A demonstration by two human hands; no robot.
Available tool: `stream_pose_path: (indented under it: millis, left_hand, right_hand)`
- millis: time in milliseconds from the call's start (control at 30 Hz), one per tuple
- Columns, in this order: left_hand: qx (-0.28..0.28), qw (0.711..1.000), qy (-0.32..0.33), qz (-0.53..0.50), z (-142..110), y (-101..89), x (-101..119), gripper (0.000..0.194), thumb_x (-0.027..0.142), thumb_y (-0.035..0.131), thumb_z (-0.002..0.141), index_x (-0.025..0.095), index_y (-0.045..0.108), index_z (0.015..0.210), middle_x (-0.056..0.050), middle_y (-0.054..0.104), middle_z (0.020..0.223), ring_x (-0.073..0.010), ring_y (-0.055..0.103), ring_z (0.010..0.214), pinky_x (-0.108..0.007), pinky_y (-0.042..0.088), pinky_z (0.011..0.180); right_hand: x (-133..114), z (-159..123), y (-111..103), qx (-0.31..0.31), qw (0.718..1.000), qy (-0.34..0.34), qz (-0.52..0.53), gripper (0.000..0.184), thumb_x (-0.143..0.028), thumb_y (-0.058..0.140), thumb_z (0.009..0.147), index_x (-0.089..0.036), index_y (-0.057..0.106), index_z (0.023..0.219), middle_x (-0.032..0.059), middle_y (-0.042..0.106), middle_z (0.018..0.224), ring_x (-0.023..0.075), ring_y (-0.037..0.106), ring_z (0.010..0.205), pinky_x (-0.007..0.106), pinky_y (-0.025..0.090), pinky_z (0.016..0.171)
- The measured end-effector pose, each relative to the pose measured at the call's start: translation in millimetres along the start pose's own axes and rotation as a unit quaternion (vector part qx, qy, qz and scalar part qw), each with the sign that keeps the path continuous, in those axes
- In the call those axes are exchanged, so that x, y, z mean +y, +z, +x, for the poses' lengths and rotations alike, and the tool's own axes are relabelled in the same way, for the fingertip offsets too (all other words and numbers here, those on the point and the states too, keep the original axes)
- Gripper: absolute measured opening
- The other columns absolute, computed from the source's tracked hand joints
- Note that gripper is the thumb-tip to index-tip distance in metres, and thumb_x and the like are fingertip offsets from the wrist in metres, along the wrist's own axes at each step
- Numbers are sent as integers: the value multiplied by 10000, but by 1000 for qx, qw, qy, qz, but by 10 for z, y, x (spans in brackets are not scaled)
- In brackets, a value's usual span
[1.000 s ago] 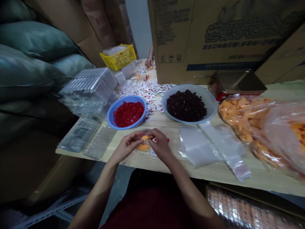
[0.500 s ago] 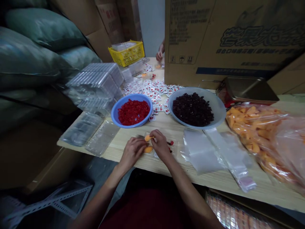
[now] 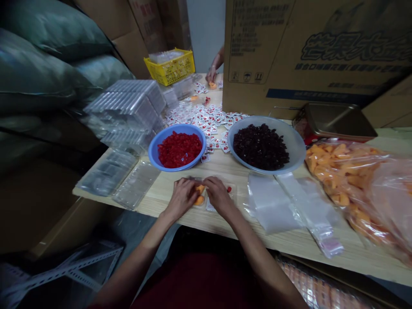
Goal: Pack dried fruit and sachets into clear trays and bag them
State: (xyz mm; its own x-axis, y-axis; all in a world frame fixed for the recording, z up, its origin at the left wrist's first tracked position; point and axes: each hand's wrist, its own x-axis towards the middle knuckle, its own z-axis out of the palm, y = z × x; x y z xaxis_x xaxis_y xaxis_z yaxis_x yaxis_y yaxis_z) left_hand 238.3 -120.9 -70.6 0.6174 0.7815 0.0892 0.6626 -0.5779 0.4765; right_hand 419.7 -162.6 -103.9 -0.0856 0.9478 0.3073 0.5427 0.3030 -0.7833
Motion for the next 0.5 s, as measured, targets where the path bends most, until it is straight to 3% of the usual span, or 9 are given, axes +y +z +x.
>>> stream_pose_path:
  millis: [167, 233, 300, 400, 467, 500]
  left_hand:
    - [1, 1000, 5, 16, -16, -30, -47, 215, 264, 500, 952, 216, 709, 932, -85, 679, 993, -271, 514, 1035, -463, 360, 913]
    - [34, 999, 18, -12, -41, -56, 7, 267, 250, 457, 975, 223, 706, 1068, -90, 681, 1091, -263, 530, 1099, -475, 359, 984]
    - [66, 995, 51, -57, -74, -60, 135, 385, 228, 382, 1002, 225, 566, 1341, -102, 616, 1311, -239, 502, 1250, -470, 319, 1097]
    - [30, 989, 115, -83, -111, -10, 368, 572, 300, 400, 1008, 246, 236, 1554, -101, 348, 1586, -235, 291, 1470, -482, 200, 1208]
    - [3, 992, 112, -60, -134, 13, 435, 653, 378, 481, 980, 280, 199, 1562, -87, 286, 1617, -287, 181, 1511, -569, 93, 1220]
    - [2, 994, 93, -50, -153, -1, 420, 641, 386, 495, 974, 293, 230, 1551, -83, 321, 1602, -305, 188, 1508, -607, 47, 1211]
  right_hand:
    - [-96, -25, -24, -29, 999, -1, -28, 265, -106, 490, 915, -234, 715, 971, 84, 715, 1011, 243, 621, 1014, 464, 448, 971]
    - [-169, -22, -49, 4, 1000, 19, 2, 234, -175, 508, 941, -236, 726, 999, 90, 723, 1035, 248, 629, 1024, 480, 436, 998]
    - [-276, -20, -83, 65, 991, 78, 87, 249, -287, 500, 973, -237, 713, 1091, 94, 714, 1126, 244, 628, 1086, 470, 441, 1024]
    - [-483, -42, -156, 81, 935, 201, 282, 476, -498, 317, 1025, -242, 632, 1273, 96, 681, 1248, 236, 640, 1134, 461, 495, 995]
    - [-607, -105, -246, 47, 898, 255, 356, 571, -567, 224, 1021, -260, 559, 1366, 97, 661, 1293, 239, 663, 1111, 468, 532, 950]
    - [-648, -159, -311, 34, 898, 262, 351, 558, -582, 265, 1012, -270, 555, 1372, 94, 646, 1317, 243, 660, 1123, 472, 529, 959]
